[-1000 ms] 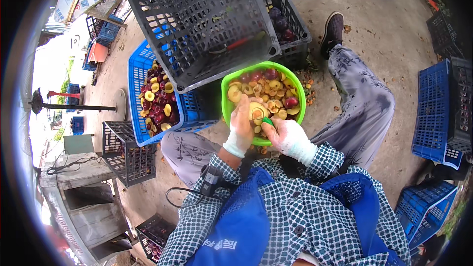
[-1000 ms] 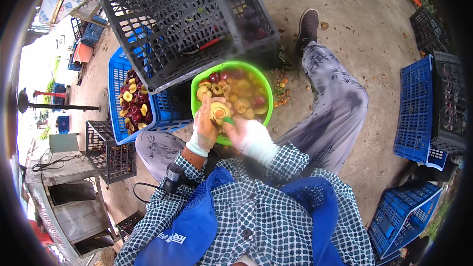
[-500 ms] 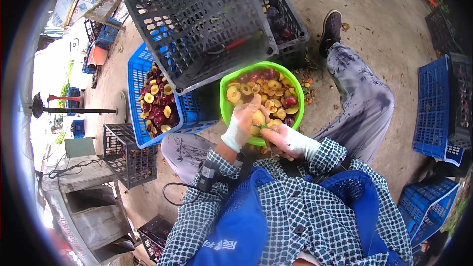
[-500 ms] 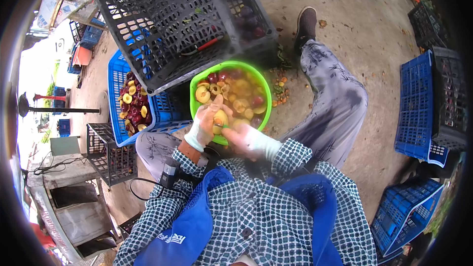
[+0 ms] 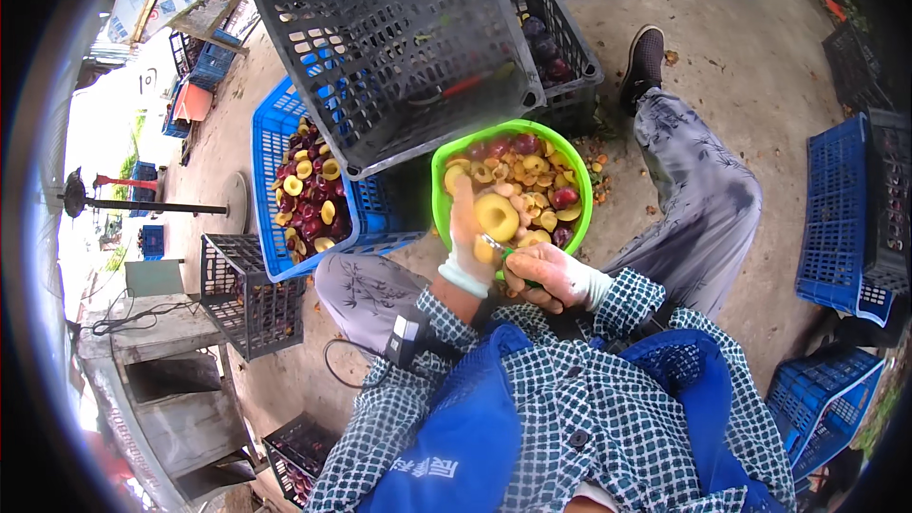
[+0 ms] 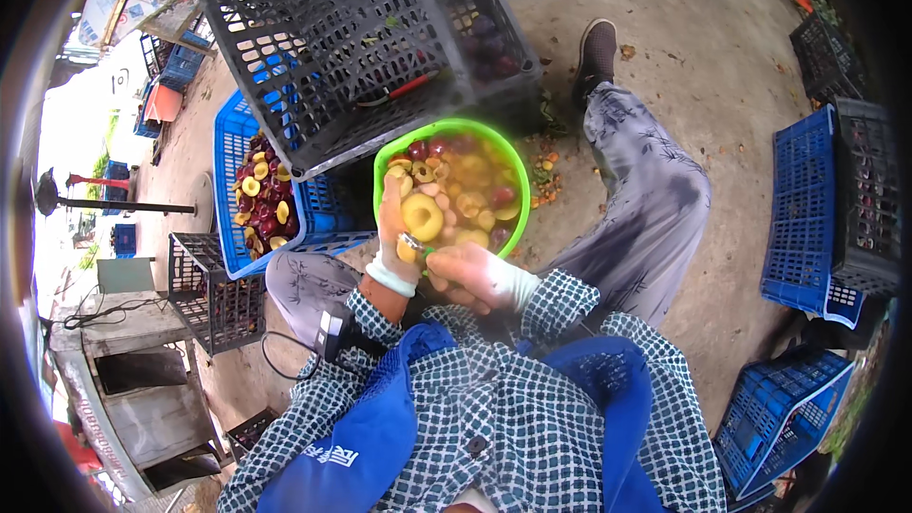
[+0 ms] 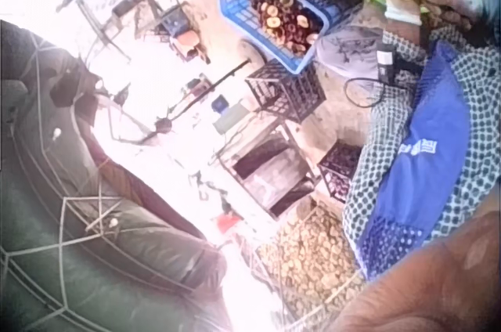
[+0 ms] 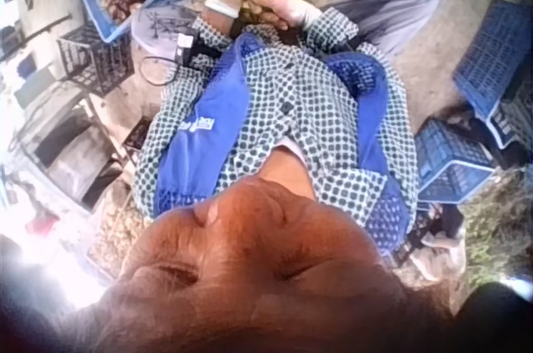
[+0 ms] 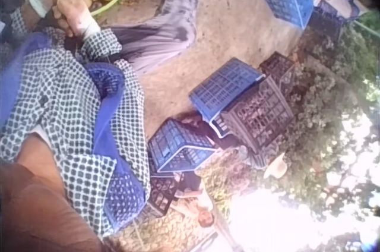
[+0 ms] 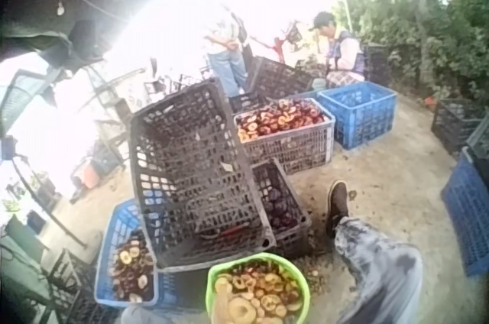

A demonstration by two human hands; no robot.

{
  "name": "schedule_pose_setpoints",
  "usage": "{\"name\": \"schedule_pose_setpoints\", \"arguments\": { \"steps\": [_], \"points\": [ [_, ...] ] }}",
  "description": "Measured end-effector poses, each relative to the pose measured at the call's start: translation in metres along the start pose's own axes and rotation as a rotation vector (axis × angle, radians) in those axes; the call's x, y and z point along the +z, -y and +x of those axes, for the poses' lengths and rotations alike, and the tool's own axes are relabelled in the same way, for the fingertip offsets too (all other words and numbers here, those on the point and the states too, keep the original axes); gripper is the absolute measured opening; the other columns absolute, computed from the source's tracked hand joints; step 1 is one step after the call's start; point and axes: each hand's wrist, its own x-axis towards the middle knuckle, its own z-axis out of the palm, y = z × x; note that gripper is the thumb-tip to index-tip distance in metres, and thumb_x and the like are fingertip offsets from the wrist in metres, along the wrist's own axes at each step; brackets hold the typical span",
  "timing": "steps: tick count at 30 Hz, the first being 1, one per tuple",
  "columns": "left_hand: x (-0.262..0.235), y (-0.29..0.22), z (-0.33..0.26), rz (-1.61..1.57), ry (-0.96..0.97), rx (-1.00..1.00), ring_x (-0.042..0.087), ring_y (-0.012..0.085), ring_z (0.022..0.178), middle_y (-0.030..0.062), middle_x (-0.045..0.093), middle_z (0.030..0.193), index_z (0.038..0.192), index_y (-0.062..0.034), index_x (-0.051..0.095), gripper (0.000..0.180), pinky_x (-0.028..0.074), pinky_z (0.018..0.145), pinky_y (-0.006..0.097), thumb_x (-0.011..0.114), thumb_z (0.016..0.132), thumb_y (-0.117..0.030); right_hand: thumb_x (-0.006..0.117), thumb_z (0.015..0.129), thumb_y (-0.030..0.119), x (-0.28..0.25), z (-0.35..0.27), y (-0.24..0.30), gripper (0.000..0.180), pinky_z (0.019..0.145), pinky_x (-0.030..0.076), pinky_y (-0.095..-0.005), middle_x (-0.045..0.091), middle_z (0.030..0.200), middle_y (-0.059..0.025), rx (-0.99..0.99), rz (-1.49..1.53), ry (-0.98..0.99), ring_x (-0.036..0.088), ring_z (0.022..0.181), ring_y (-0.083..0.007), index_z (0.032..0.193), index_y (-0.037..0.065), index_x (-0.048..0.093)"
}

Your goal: Using a small coring tool to remove the pits from halved plums and placing the fruit into a bucket.

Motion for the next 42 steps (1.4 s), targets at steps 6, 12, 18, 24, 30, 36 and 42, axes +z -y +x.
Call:
{"name": "schedule_pose_setpoints", "arguments": {
  "steps": [6,12,18,24,30,36,42],
  "points": [
    [-0.055,-0.107,-0.017,0.445,-0.381,0.961,0.065,0.0198,0.065,0.0096,0.066,0.076,0.093,-0.0039,0.068,0.07,0.056,0.06,0.031,0.038,0.101,-0.067,0.054,0.102,0.042,-0.028,0.017,-0.01,0.046,0.074,0.053,-0.0298,0.067,0.09,-0.0055,-0.148,-0.243,-0.592,0.063,0.082,-0.0151,0.109,-0.002,0.065],
    [-0.122,-0.187,-0.039,0.365,-0.616,1.103,0.065,0.0198,0.08,0.0111,0.068,0.089,0.103,0.0021,0.066,0.071,0.056,0.072,0.031,0.039,0.102,-0.064,0.058,0.101,0.041,-0.014,0.014,0.007,0.046,0.076,0.052,-0.0267,0.066,0.094,-0.0051,-0.201,-0.057,-0.647,0.062,0.084,-0.0113,0.117,-0.001,0.065],
    [-0.006,-0.049,-0.038,0.755,-0.245,0.84,0.065,0.017,0.08,0.0092,0.068,0.087,0.1,-0.0009,0.063,0.072,0.055,0.074,0.029,0.026,0.106,-0.061,0.067,0.094,0.052,0.012,0.016,0.009,0.056,0.039,0.035,-0.0216,0.063,0.07,0.0004,-0.054,0.028,-0.416,0.046,0.042,-0.007,0.121,0.003,0.064],
    [-0.009,0.016,-0.031,0.917,-0.031,1.023,0.063,0.022,0.105,0.0129,0.066,0.11,0.114,0.0045,0.06,0.044,0.051,0.096,0.035,0.044,0.109,-0.036,0.073,0.091,0.029,0.017,0.018,0.002,0.031,0.045,0.041,-0.0212,0.065,0.076,0.0015,-0.058,0.054,-0.426,0.054,0.052,-0.0067,0.108,0.004,0.069],
    [-0.072,-0.124,-0.04,1.331,-0.742,1.387,0.063,0.0228,0.073,0.0108,0.07,0.091,0.101,-0.0012,0.067,0.026,0.052,0.069,0.039,0.057,0.104,-0.025,0.073,0.087,0.049,0.008,0.022,-0.002,0.06,0.061,0.055,-0.0291,0.074,0.086,-0.0094,-0.205,-0.703,-0.654,0.069,0.063,-0.0147,0.125,0.002,0.065],
    [-0.019,-0.106,-0.022,1.669,-0.476,1.422,0.066,0.026,0.095,0.0127,0.07,0.1,0.109,-0.003,0.07,0.025,0.052,0.087,0.039,0.075,0.089,-0.017,0.072,0.086,0.059,-0.021,0.03,-0.025,0.074,0.075,0.058,-0.0333,0.075,0.097,-0.0164,-0.408,-0.78,-0.913,0.074,0.079,-0.0203,0.132,0.002,0.06],
    [-0.016,0.007,0.101,1.798,-0.265,1.079,0.071,0.0339,0.087,0.0167,0.073,0.098,0.116,-0.0059,0.064,0.042,0.056,0.08,0.043,0.077,0.086,-0.033,0.069,0.095,0.035,-0.026,0.013,-0.003,0.04,0.058,0.046,-0.0238,0.066,0.078,0.0019,-0.323,-0.115,-0.904,0.053,0.061,-0.0049,0.117,0.001,0.067]
  ]
}}
